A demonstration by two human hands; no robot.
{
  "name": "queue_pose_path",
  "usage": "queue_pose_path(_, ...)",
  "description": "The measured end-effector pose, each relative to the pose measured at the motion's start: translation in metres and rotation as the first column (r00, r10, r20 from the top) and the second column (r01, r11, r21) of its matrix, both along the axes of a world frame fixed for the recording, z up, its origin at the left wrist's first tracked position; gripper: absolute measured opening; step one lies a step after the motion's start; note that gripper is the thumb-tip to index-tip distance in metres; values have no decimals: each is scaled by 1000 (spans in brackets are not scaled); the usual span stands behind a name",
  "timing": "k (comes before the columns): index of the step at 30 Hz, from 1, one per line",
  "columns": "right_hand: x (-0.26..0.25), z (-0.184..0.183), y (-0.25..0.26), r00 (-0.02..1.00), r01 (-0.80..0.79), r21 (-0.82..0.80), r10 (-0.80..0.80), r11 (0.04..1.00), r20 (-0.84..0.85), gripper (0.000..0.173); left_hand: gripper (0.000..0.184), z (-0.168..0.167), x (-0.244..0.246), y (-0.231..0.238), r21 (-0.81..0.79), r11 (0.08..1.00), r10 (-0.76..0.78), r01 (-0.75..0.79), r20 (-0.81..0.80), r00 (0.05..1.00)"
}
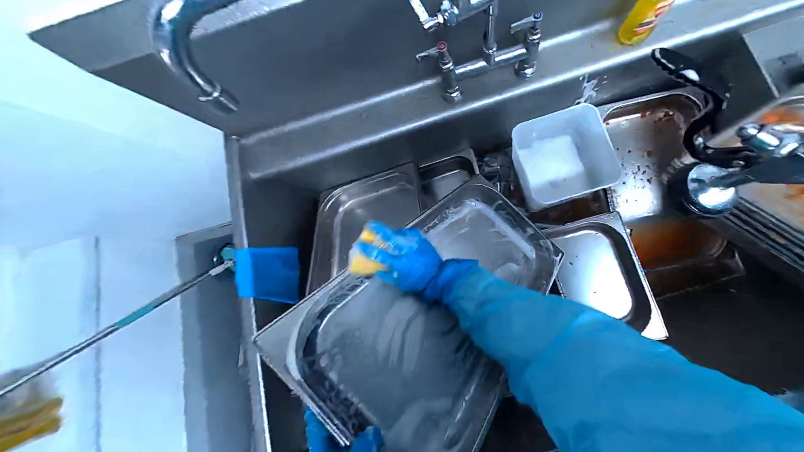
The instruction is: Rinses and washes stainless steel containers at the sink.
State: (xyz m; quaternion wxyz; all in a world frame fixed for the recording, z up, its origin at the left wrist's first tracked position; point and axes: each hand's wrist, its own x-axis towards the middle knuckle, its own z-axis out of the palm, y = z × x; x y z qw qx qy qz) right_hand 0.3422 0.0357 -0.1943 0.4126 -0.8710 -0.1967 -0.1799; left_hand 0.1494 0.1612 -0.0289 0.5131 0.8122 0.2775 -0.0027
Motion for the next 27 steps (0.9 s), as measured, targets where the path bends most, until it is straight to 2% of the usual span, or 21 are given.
queue_pose_path(2,18,-45,-50,956,177,-90,-192,980,-223,61,94,-13,-7,0,59,998,19,-25,97,995)
queue_pose_path(4,37,-81,-102,796,363,-269,-447,892,-408,64,95,-40,-28,19,101,995,-28,8,203,979)
queue_pose_path(6,49,-103,-141,664,402,-420,-575,813,-478,68,96,-48,-40,21,105,994,-53,28,244,968)
queue_pose_path(7,48,-105,-151,642,362,-483,-589,797,-491,69,95,-44,-39,16,114,993,-25,-3,238,971)
queue_pose_path(10,15,-99,-178,592,262,-592,-611,762,-525,70,99,-1,-12,-28,82,984,149,-158,107,983)
queue_pose_path(11,-9,-99,-187,557,270,-611,-639,744,-531,67,96,1,-10,-31,111,982,134,-151,148,980)
queue_pose_path(13,-68,-93,-196,468,272,-674,-706,687,-531,54,89,-14,-16,-17,192,980,4,-61,283,959)
queue_pose_path(14,-94,-77,-197,384,187,-707,-713,682,-587,49,92,-5,-13,-19,167,986,-21,-20,243,970)
queue_pose_path(16,-130,-34,-192,191,-87,-701,-678,708,-709,45,99,18,-6,-32,64,998,-16,5,174,985)
queue_pose_path(18,-145,-4,-185,118,-226,-574,-563,787,-818,40,96,29,-3,-41,27,1000,8,-13,195,981)
queue_pose_path(20,-160,18,-172,135,-226,-324,-300,919,-944,43,91,31,-4,-44,33,999,19,-27,226,974)
queue_pose_path(22,-176,68,-145,167,-213,-89,-54,973,-985,53,89,32,-1,-41,28,1000,-2,-6,267,964)
queue_pose_path(25,-220,140,-113,367,-170,221,270,960,-890,56,93,45,5,-39,-25,999,-37,44,243,969)
queue_pose_path(26,-234,160,-107,453,-181,284,336,942,-826,55,94,50,10,-40,-26,999,-20,26,210,978)
queue_pose_path(27,-245,176,-104,542,-217,287,360,933,-760,63,94,53,16,-43,-17,1000,2,2,195,981)
